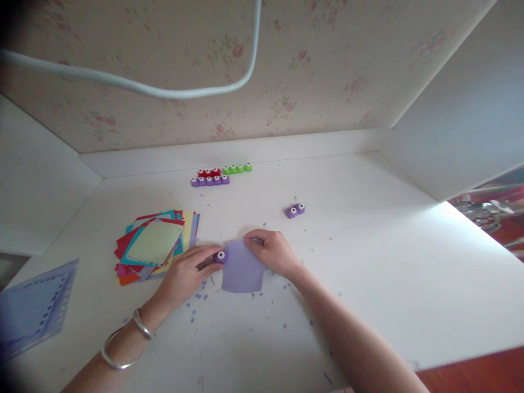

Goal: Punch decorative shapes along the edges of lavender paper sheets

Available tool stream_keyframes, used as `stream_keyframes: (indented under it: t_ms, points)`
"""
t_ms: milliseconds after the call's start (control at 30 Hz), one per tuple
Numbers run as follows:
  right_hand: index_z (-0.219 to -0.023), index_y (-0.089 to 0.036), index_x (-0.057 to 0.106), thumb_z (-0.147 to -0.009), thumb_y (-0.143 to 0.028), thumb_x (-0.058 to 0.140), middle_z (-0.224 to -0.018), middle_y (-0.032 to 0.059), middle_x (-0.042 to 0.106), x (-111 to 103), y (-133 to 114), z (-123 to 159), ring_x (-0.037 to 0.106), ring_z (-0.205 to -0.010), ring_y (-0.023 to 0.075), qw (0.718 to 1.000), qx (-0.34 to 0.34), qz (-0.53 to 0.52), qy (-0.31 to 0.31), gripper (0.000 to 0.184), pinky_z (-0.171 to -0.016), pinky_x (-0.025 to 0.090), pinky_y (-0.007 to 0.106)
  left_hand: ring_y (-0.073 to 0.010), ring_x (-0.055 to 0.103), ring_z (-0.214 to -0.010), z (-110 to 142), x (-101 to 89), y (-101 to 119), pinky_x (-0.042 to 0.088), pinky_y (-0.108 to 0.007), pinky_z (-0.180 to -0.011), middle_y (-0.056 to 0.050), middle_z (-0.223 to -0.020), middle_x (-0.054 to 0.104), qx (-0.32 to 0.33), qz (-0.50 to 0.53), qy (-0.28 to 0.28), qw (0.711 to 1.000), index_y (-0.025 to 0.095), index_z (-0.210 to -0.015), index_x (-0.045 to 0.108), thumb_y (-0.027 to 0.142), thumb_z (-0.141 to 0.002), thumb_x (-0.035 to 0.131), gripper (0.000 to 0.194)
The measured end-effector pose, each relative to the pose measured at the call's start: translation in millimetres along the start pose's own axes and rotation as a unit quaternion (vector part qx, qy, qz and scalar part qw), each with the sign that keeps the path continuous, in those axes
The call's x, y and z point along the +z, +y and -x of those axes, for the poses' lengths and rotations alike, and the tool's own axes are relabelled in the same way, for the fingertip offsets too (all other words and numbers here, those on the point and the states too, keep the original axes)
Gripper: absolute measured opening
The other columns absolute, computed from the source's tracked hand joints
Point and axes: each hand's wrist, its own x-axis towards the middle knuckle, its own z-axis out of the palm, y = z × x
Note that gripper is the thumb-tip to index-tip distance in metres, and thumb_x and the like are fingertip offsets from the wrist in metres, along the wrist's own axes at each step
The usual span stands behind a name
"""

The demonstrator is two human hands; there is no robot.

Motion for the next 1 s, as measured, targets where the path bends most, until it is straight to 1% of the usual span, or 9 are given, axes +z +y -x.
stream_keyframes:
  t_ms: [100,200,267,433,600,833,1000]
  points:
    - [-0.099,-0.024,0.075,-0.091,-0.032,0.059,-0.097,0.0031,0.077,2.1,-3.7,3.4,0.070,-0.083,0.0196,0.998,-0.046,0.029,0.016,0.020,-0.073,0.052,0.031,-0.0200,0.068,-0.102,-0.2,-2.7,1.2,0.056,-0.035,-0.094,-0.006,-0.111,0.071,-0.005,-0.012,-0.006,1.000,0.024,-0.117,0.068,0.033,-0.086,0.073,0.033]
    - [-0.104,-0.023,0.073,-0.092,-0.027,0.058,-0.102,0.0041,0.076,3.6,-4.8,5.9,0.070,-0.088,0.0185,0.990,-0.128,0.061,0.017,0.020,-0.078,0.053,0.031,-0.0198,0.067,-0.104,-0.6,-6.1,3.2,0.055,-0.033,-0.095,-0.006,-0.113,0.070,-0.016,-0.022,-0.017,0.999,0.023,-0.115,0.068,0.030,-0.087,0.072,0.028]
    - [-0.105,-0.023,0.073,-0.092,-0.021,0.058,-0.102,0.0040,0.075,4.6,-3.2,6.1,0.069,-0.088,0.0174,0.982,-0.168,0.081,0.016,0.020,-0.079,0.053,0.030,-0.0190,0.068,-0.102,-1.2,-7.7,4.7,0.055,-0.032,-0.094,-0.005,-0.111,0.071,-0.015,-0.029,-0.024,0.999,0.023,-0.113,0.069,0.027,-0.089,0.071,0.024]
    - [-0.102,-0.021,0.073,-0.090,-0.015,0.060,-0.102,0.0058,0.074,7.6,3.9,3.2,0.067,-0.094,0.0193,0.970,-0.214,0.109,0.025,0.019,-0.086,0.053,0.033,-0.0187,0.069,-0.098,-4.6,-8.0,7.3,0.056,-0.031,-0.092,-0.004,-0.107,0.072,-0.008,-0.054,-0.024,0.998,0.022,-0.110,0.070,0.026,-0.089,0.070,0.022]
    - [-0.103,-0.019,0.072,-0.090,-0.013,0.060,-0.102,0.0065,0.075,8.3,5.4,3.1,0.066,-0.100,0.0210,0.966,-0.226,0.124,0.018,0.019,-0.091,0.052,0.035,-0.0170,0.069,-0.097,-7.4,-6.0,7.9,0.056,-0.029,-0.092,-0.003,-0.107,0.073,0.009,-0.059,-0.019,0.998,0.021,-0.110,0.069,0.024,-0.089,0.070,0.021]
    - [-0.106,-0.018,0.071,-0.092,-0.016,0.061,-0.104,0.0075,0.074,8.6,6.8,3.1,0.066,-0.101,0.0217,0.964,-0.222,0.144,0.018,0.018,-0.092,0.052,0.036,-0.0163,0.069,-0.099,-7.0,-4.4,4.5,0.055,-0.028,-0.096,-0.003,-0.110,0.072,0.014,-0.074,-0.027,0.997,0.022,-0.112,0.068,0.023,-0.089,0.071,0.023]
    - [-0.106,-0.018,0.071,-0.092,-0.016,0.061,-0.104,0.0074,0.074,9.6,7.6,2.0,0.066,-0.100,0.0217,0.964,-0.222,0.144,0.022,0.017,-0.092,0.052,0.035,-0.0166,0.069,-0.098,-6.6,-5.7,6.0,0.056,-0.029,-0.094,-0.003,-0.109,0.072,0.017,-0.078,-0.033,0.996,0.022,-0.112,0.068,0.024,-0.089,0.070,0.023]
